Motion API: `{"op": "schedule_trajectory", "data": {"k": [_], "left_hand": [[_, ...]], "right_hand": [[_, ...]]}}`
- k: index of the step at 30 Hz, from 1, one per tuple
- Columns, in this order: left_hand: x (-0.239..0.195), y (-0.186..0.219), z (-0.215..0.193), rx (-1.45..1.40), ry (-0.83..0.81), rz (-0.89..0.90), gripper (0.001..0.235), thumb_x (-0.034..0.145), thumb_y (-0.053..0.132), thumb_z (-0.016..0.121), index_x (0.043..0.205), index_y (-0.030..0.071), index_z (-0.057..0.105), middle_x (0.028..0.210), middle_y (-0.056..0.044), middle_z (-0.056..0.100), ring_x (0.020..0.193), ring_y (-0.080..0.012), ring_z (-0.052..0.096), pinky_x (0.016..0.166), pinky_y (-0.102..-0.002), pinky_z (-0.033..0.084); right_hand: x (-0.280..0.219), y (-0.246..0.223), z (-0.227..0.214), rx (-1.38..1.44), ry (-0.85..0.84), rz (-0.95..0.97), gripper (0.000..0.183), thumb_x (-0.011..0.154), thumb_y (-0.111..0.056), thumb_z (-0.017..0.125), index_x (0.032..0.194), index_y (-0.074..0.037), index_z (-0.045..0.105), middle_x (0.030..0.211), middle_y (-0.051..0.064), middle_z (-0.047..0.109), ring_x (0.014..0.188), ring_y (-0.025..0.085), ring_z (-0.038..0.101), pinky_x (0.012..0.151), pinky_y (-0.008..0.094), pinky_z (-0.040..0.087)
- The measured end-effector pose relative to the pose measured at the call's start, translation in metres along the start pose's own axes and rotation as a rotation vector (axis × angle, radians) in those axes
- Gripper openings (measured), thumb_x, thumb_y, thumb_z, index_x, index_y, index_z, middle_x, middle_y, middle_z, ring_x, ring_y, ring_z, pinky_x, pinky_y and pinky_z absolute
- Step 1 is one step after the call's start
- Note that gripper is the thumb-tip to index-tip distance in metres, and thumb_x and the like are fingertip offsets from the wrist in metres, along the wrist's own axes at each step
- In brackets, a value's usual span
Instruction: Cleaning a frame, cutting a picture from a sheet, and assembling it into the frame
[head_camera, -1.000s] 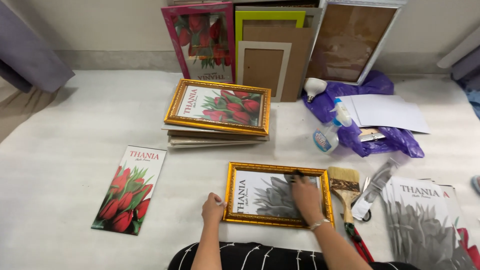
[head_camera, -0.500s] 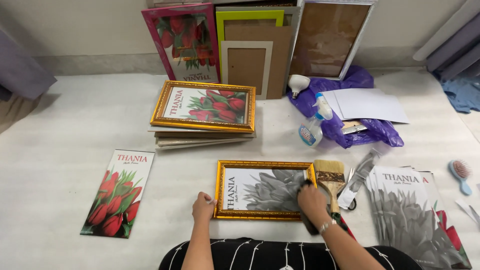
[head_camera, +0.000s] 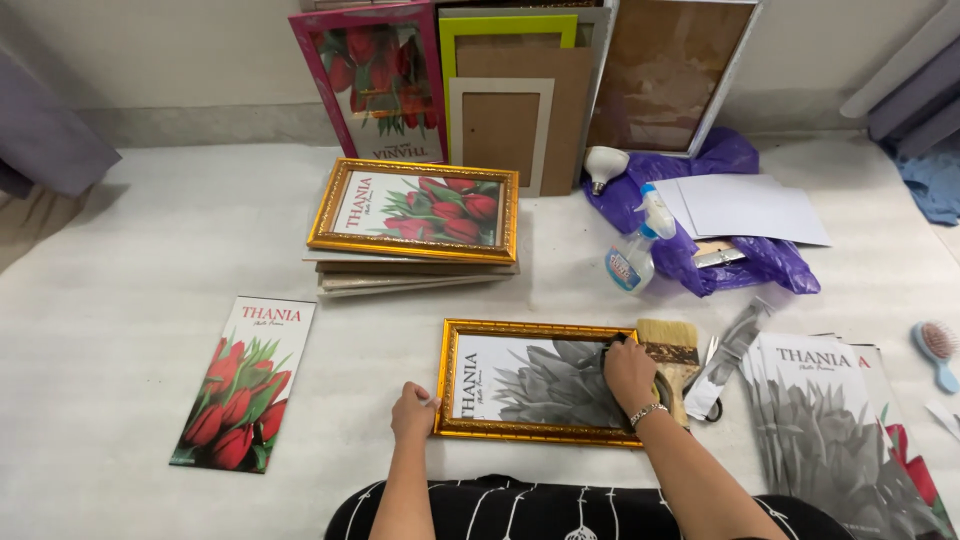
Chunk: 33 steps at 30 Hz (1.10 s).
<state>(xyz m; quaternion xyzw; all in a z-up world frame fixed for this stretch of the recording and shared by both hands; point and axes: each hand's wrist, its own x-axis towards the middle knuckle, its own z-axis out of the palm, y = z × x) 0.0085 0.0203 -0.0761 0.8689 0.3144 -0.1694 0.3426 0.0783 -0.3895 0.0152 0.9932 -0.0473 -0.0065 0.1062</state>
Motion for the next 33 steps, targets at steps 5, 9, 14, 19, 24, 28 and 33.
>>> {"op": "schedule_trajectory", "data": {"k": [5, 9, 14, 19, 24, 28, 33], "left_hand": [[-0.006, 0.010, -0.014, -0.009, -0.009, 0.009, 0.028, 0.089, 0.040, 0.076, 0.105, 0.027, 0.057, 0.117, -0.004, 0.070, 0.116, -0.0278, 0.068, 0.098, -0.044, 0.052], [-0.044, 0.040, -0.041, -0.048, -0.033, -0.057, 0.023, 0.093, 0.028, 0.073, 0.103, 0.019, 0.054, 0.092, -0.001, 0.067, 0.083, -0.0170, 0.066, 0.081, -0.034, 0.054], [-0.044, 0.044, -0.044, -0.026, -0.041, -0.053, 0.023, 0.094, 0.029, 0.073, 0.103, 0.019, 0.055, 0.089, 0.000, 0.066, 0.079, -0.0152, 0.065, 0.078, -0.032, 0.053], [-0.019, 0.015, -0.018, -0.028, -0.040, -0.014, 0.026, 0.092, 0.037, 0.074, 0.107, 0.024, 0.058, 0.120, -0.007, 0.069, 0.116, -0.0280, 0.068, 0.096, -0.042, 0.053], [-0.008, 0.010, -0.016, -0.033, -0.056, 0.011, 0.029, 0.090, 0.039, 0.076, 0.107, 0.024, 0.057, 0.119, -0.007, 0.069, 0.112, -0.0280, 0.070, 0.093, -0.041, 0.054], [-0.014, 0.010, -0.020, -0.076, -0.054, 0.020, 0.029, 0.088, 0.037, 0.077, 0.107, 0.025, 0.059, 0.112, -0.008, 0.069, 0.099, -0.0268, 0.073, 0.085, -0.038, 0.058], [-0.023, 0.020, -0.028, -0.063, -0.084, -0.001, 0.027, 0.089, 0.034, 0.076, 0.107, 0.024, 0.058, 0.113, -0.010, 0.069, 0.095, -0.0272, 0.075, 0.074, -0.033, 0.062]], "right_hand": [[-0.023, 0.011, 0.008, -0.048, -0.040, -0.100, 0.024, 0.099, -0.028, 0.054, 0.096, -0.011, 0.070, 0.092, 0.008, 0.066, 0.084, 0.023, 0.071, 0.059, 0.035, 0.060], [-0.084, 0.024, 0.006, 0.076, -0.316, -0.165, 0.031, 0.099, -0.025, 0.049, 0.078, -0.009, 0.066, 0.070, 0.005, 0.066, 0.051, 0.014, 0.058, 0.044, 0.026, 0.048], [-0.072, 0.018, 0.001, 0.106, -0.145, -0.141, 0.018, 0.094, -0.019, 0.054, 0.091, -0.008, 0.067, 0.088, 0.011, 0.069, 0.068, 0.022, 0.066, 0.056, 0.035, 0.055], [-0.013, 0.010, -0.002, -0.006, -0.057, -0.113, 0.022, 0.097, -0.029, 0.057, 0.101, -0.012, 0.070, 0.097, 0.008, 0.070, 0.094, 0.027, 0.074, 0.073, 0.040, 0.063], [0.006, 0.014, -0.020, 0.018, -0.069, -0.155, 0.026, 0.100, -0.034, 0.057, 0.098, -0.013, 0.073, 0.095, 0.007, 0.069, 0.093, 0.026, 0.073, 0.072, 0.037, 0.063], [-0.023, 0.022, -0.023, 0.020, -0.122, -0.209, 0.025, 0.095, -0.034, 0.062, 0.107, -0.015, 0.072, 0.104, 0.011, 0.069, 0.098, 0.031, 0.073, 0.076, 0.044, 0.063], [-0.072, 0.046, -0.043, 0.118, -0.361, -0.479, 0.022, 0.093, -0.034, 0.065, 0.115, -0.033, 0.063, 0.107, 0.002, 0.071, 0.109, 0.031, 0.069, 0.089, 0.040, 0.058]]}}
